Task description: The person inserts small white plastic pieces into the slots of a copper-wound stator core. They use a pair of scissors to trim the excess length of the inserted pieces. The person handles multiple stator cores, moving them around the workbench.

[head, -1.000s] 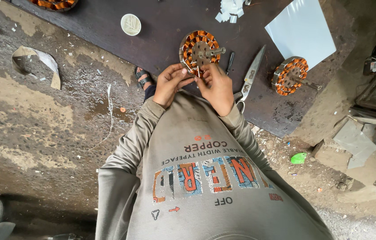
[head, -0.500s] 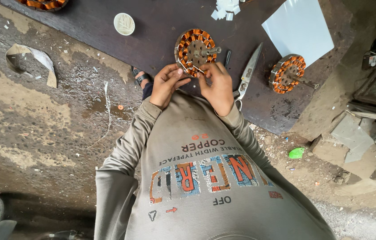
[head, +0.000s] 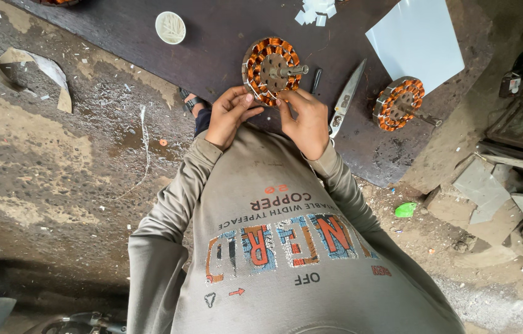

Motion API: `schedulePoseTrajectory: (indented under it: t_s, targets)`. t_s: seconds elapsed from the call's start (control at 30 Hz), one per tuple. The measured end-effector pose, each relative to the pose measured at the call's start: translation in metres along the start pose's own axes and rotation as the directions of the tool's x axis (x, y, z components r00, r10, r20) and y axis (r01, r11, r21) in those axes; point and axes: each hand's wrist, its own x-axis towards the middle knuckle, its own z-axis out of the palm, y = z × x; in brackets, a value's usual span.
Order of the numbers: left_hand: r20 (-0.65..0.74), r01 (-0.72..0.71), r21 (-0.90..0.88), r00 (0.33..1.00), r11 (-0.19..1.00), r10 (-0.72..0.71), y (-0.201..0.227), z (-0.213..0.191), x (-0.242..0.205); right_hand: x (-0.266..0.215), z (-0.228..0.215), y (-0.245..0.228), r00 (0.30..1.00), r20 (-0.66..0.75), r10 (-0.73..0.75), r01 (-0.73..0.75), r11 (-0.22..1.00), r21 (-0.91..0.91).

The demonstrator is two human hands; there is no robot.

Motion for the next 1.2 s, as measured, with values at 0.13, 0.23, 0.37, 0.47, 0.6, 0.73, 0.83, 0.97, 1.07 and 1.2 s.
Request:
schedulePoseTrajectory:
  t_s: [0.13, 0.23, 0.37, 0.47, 0.6, 0.73, 0.83, 0.97, 1.07, 1.2]
  targets:
    - [0.002, -0.001, 0.005, 1.000, 1.000, 0.001, 0.000, 0.000, 0.000, 0.004, -0.001, 0.001, 1.000, 0.001, -0.022, 0.022, 1.000, 0.002]
    - [0.007, -0.011, 0.002, 1.000, 1.000, 0.011, 0.000, 0.000, 0.002, 0.011, -0.002, 0.003, 0.993, 0.004, -0.115, 0.115, 0.983, -0.144]
    - [0.019, -0.021, 0.016, 1.000, 1.000, 0.021, 0.002, 0.000, 0.000, 0.019, -0.003, 0.008, 0.977, 0.024, -0.212, 0.213, 0.961, -0.177]
    - [0.043, -0.013, 0.003, 0.999, 1.000, 0.013, 0.005, 0.003, 0.000, 0.023, 0.004, 0.013, 0.980, 0.194, 0.034, -0.038, 0.999, 0.020]
    - [0.058, -0.013, -0.017, 0.998, 1.000, 0.014, 0.009, 0.006, 0.000, 0.021, 0.011, 0.015, 0.989, 0.137, -0.048, 0.044, 0.999, 0.029]
    - [0.049, -0.014, -0.005, 0.999, 1.000, 0.014, 0.006, 0.005, 0.000, 0.016, 0.013, 0.015, 0.987, 0.110, -0.113, 0.117, 0.993, -0.024]
    - [0.046, -0.016, 0.003, 0.999, 1.000, 0.016, 0.004, 0.003, 0.001, 0.017, 0.017, 0.015, 0.977, 0.096, -0.190, 0.203, 0.966, -0.158]
    - [0.048, -0.033, 0.014, 0.998, 0.999, 0.032, 0.000, 0.002, 0.001, 0.017, 0.025, 0.018, 0.966, 0.115, -0.233, 0.256, 0.928, -0.270]
    - [0.046, -0.030, 0.028, 0.999, 0.999, 0.029, 0.000, 0.002, 0.001, 0.013, 0.025, 0.020, 0.964, 0.152, -0.217, 0.253, 0.922, -0.292]
    - [0.035, -0.043, 0.037, 0.999, 0.998, 0.041, -0.001, 0.002, 0.000, 0.007, 0.027, 0.021, 0.969, 0.138, -0.203, 0.232, 0.943, -0.238]
